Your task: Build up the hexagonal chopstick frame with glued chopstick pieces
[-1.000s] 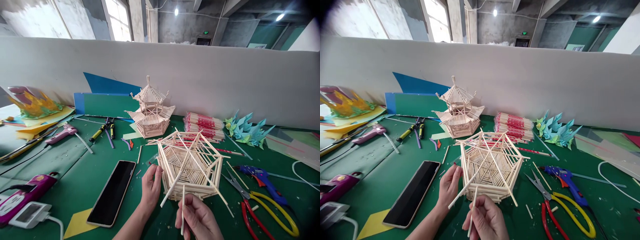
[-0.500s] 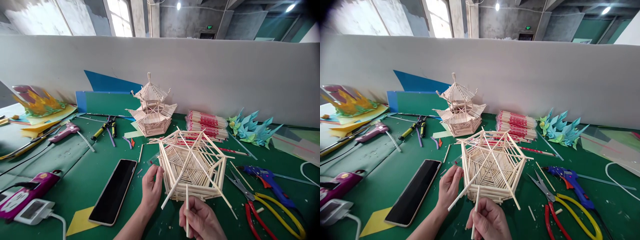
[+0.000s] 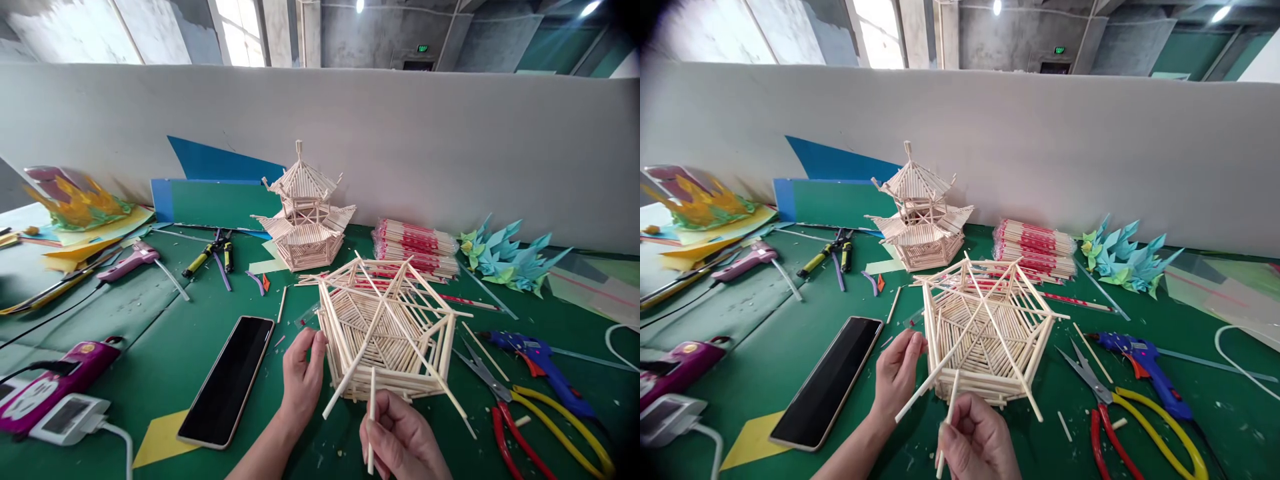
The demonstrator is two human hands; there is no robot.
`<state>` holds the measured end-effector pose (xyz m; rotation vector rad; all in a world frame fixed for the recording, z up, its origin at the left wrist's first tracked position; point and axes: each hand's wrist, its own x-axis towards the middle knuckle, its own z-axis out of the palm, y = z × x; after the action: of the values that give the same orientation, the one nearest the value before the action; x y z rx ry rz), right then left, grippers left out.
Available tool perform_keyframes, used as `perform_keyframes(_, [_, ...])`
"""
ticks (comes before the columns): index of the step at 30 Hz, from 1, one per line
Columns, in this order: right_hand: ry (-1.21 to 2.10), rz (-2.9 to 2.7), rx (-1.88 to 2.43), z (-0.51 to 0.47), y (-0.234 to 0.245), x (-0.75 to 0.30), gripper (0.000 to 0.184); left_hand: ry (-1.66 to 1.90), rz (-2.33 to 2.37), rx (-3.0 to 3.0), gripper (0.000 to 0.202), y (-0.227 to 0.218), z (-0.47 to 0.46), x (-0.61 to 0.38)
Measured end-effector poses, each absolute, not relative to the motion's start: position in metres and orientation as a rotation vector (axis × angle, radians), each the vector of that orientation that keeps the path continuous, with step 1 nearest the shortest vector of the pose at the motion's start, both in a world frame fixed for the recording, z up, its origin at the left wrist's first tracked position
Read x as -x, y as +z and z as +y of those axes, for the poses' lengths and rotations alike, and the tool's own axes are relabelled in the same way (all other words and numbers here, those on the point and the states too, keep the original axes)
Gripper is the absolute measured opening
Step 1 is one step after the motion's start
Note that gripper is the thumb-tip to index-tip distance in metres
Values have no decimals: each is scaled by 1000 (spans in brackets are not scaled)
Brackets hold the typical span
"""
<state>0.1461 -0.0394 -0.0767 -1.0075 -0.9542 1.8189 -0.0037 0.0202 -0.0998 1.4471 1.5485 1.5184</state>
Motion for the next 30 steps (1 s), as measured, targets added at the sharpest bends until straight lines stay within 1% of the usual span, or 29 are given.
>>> perform_keyframes(4, [1812,-989,1014,-38,-74,-147,38,1593,1522,-1369,27,-88,17,6])
perform_keyframes(8, [1812,-1007,1009,-37,-74,-146,40,1720,1448,-1284,22,-67,19,10])
perform_keyframes(10, [1815,-1021,1012,-38,-74,-146,41,1810,1391,-1224,21,-53,27,12])
perform_keyframes(14, [1816,-1032,1052,-39,-74,-146,42,1984,1217,-1084,9,-18,56,13])
perform_keyframes(17, [1815,-1030,1095,-40,-72,-147,42,2041,1073,-1074,11,7,76,12])
perform_keyframes(20, [1811,-1022,1112,-41,-70,-149,42,1984,983,-1167,14,17,81,10])
perform_keyframes(25, [1853,-989,1112,-42,-69,-150,44,1706,974,-1467,25,1,60,8])
perform_keyframes(27, [1862,-1011,1096,-43,-67,-152,44,1546,966,-1617,22,-6,51,8])
perform_keyframes(30, [1872,-1043,1089,-44,-62,-155,44,1339,930,-1799,12,-10,43,7])
